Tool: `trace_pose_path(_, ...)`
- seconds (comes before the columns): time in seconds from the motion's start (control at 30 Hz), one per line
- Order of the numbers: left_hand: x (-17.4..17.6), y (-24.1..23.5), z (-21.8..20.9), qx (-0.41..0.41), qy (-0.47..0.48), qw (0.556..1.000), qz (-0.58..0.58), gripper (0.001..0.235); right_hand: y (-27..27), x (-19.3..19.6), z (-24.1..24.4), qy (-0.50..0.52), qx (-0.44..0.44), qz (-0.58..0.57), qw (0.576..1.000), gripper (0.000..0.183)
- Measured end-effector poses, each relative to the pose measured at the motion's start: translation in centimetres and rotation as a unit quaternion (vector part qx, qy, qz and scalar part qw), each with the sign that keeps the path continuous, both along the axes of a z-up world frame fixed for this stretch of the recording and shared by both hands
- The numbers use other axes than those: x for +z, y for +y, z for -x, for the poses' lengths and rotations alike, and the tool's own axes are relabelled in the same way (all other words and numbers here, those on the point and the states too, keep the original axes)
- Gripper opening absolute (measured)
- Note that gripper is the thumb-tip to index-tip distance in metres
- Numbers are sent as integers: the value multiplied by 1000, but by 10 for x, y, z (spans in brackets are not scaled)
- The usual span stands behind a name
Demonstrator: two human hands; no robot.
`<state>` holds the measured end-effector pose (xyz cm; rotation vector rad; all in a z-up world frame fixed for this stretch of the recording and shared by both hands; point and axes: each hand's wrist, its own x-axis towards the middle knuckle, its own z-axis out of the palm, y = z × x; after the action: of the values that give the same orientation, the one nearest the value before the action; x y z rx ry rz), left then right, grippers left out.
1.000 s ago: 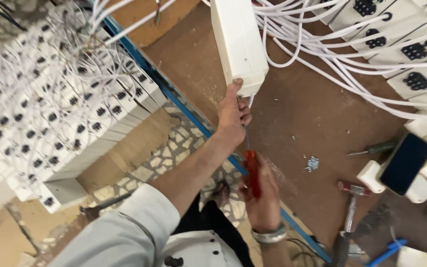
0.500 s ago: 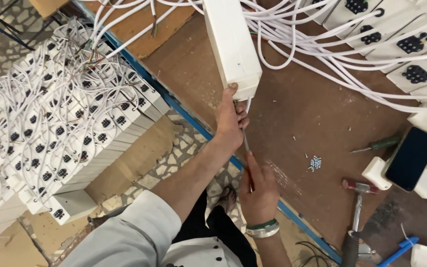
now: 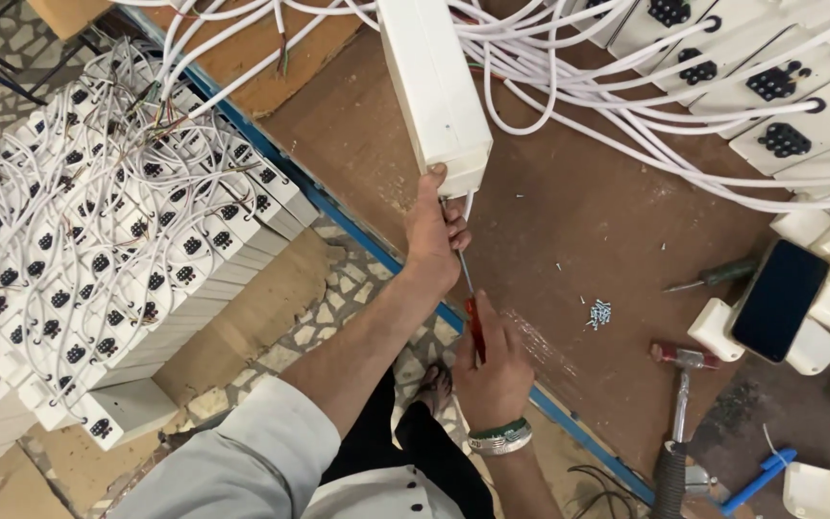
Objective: The person uses a screwdriver to tighten screws on a white plastic cover attached to a long white electrical box. They repeatedly adjust the box and the cover while securing it with multiple screws.
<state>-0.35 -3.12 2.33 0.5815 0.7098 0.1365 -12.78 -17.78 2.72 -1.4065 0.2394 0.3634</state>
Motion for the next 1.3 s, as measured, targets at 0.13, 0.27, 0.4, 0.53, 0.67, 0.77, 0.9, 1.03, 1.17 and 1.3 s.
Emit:
trace_pose_path(0.13,-2,0,1,6,-23,1000,13,32,-1,10,-2,36,20,-48,998,43)
trace_pose_path(0.27,-3,1,-2,0,-43,999,20,34,-22,2,-2,152,24,-277,948,45)
trace_pose_path(0.4,-3,0,-2,16,-3,1000,22,34,-15,-11,1,215,-11,-399,891,43)
trace_pose_path(0.53,-4,1,-1,6,10,1000,28,36,7,-6,6,-67,-32,-82,994,35)
trace_pose_path(0.67,-4,0,1,7,-10,1000,25,38,3,-1,7,-257,-12,120,959,33)
trace_pose_path(0.77,1,0,2,5,4,1000,27,35,-4,2,7,-112,-19,4,994,40)
trace_pose_path(0.9,-4,3,-1,-1,-4,999,37,34,-11,-7,2,64,-21,-163,984,48)
trace_pose_path(1.03,-9,3,1,11,1,999,42,39,-24,-44,2,94,17,-395,914,43)
trace_pose_path(1.17,-5,4,7,-23,-15,999,43,41,2,-7,10,-112,28,-113,987,42)
trace_pose_path(1.3,-5,4,5,-18,-13,999,23,43,6,15,7,-359,42,280,890,42)
